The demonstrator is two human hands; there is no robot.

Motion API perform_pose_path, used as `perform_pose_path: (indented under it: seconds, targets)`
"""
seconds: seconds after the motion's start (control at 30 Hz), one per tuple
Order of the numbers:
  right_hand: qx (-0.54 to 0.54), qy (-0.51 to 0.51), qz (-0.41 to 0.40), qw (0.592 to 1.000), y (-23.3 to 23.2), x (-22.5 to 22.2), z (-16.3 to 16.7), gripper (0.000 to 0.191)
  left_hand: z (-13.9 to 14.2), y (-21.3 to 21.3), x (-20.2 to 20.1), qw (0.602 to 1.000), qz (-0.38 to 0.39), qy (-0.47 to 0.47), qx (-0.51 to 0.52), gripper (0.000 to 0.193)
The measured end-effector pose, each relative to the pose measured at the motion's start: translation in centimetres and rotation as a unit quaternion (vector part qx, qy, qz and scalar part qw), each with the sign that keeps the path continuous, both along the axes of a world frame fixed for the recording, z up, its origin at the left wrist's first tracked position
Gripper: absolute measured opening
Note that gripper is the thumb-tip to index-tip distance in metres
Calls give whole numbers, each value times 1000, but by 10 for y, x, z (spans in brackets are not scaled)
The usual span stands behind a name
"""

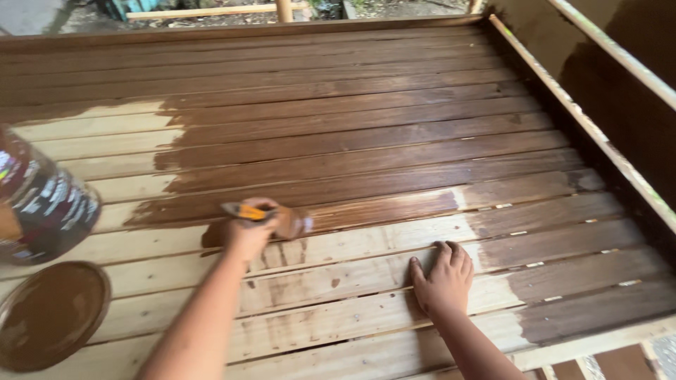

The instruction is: The person applies brown wood stain to the slatted surface of a wooden bench using a wide brush. They dip the brush into a lid holding stain, spread the stain across bare planks, and work section by section across the bench top.

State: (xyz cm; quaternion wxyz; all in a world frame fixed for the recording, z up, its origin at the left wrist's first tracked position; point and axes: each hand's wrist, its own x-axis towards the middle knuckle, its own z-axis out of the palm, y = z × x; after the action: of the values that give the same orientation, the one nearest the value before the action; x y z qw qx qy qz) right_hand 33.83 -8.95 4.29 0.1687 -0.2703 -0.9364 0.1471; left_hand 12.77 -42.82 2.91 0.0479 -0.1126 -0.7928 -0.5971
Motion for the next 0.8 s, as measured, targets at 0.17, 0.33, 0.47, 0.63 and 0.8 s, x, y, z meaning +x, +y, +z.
perform_pose_path:
  seconds: [0.17, 0.33, 0.47, 0.63, 0.8]
  targets:
    - [32, -63, -10, 997, -9, -9, 1, 81, 35, -125, 7, 991, 97, -14, -93, 26]
    - [25, -89, -16, 996, -9, -12, 1, 81, 91, -188, 22, 938, 172, 55, -295, 18]
    - [33, -89, -8, 995, -8, -12, -1, 82, 96, -145, 17, 896, 190, 47, -399, 31]
    - [34, -83, -6, 996, -7, -13, -4, 82, 61, 25, 24, 942, 116, -57, -309, 29]
    - [41, -70, 1, 997, -6, -11, -7, 83, 58, 183, 55, 911, -21, 118, -394, 20]
